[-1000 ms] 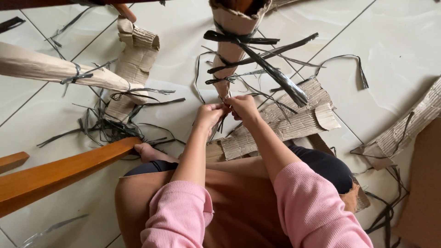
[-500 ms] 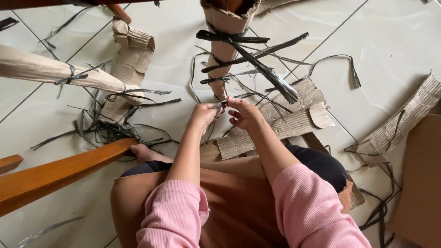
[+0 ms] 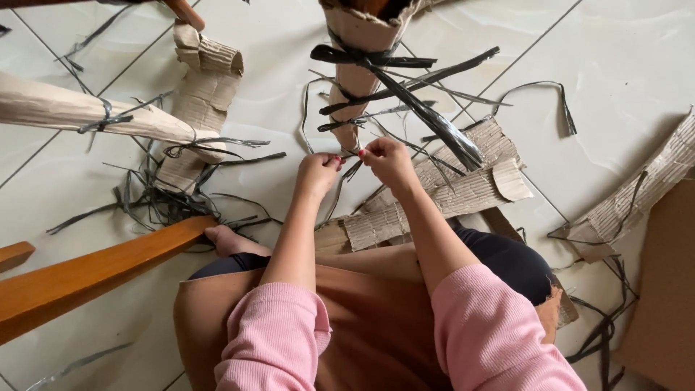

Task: Wrapping furniture legs with cardboard and securing them with plastic ties.

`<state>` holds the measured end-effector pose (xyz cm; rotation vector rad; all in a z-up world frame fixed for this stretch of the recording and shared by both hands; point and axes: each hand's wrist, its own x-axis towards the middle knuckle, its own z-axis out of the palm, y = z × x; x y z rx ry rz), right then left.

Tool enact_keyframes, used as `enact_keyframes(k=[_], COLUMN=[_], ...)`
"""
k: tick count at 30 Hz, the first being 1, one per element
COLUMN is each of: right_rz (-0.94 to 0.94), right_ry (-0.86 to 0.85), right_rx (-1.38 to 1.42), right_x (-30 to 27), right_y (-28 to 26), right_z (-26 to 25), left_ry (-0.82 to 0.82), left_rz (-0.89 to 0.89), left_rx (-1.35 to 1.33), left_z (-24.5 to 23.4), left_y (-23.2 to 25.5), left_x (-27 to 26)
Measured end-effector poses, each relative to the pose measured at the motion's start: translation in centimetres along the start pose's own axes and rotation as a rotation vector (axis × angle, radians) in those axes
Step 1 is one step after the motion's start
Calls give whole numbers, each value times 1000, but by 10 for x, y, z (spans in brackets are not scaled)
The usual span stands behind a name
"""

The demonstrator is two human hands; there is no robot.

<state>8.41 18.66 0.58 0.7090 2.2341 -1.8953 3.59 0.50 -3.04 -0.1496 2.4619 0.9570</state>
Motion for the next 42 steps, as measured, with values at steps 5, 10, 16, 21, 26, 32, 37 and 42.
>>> enact_keyframes(k=[5, 10, 16, 21, 26, 32, 37, 42], right_rz=[163, 31, 59, 103, 74, 80, 153, 213], right_ry=[52, 11, -67, -59, -35, -89, -150, -200], right_rx=[212, 76, 253, 341, 344, 268, 191, -412], right_x=[-6, -5, -9, -1, -2, 0, -4, 8], right_y=[-9, -6, -7, 2, 7, 14, 14, 29], right_z=[-14, -16, 14, 26, 28, 23, 9, 0], left_ry=[1, 8, -31, -43, -71, -41, -49, -31], left_rz=[6, 16, -11, -17, 18, 21, -1, -6], left_rx=[1, 7, 7, 3, -8, -134, -338, -369], left_z=[-10, -10, -22, -7, -14, -11, 6, 7], left_y=[-2, 4, 30, 16, 24, 10, -1, 3], left_x=[-8, -14, -39, -20, -29, -19, -7, -8])
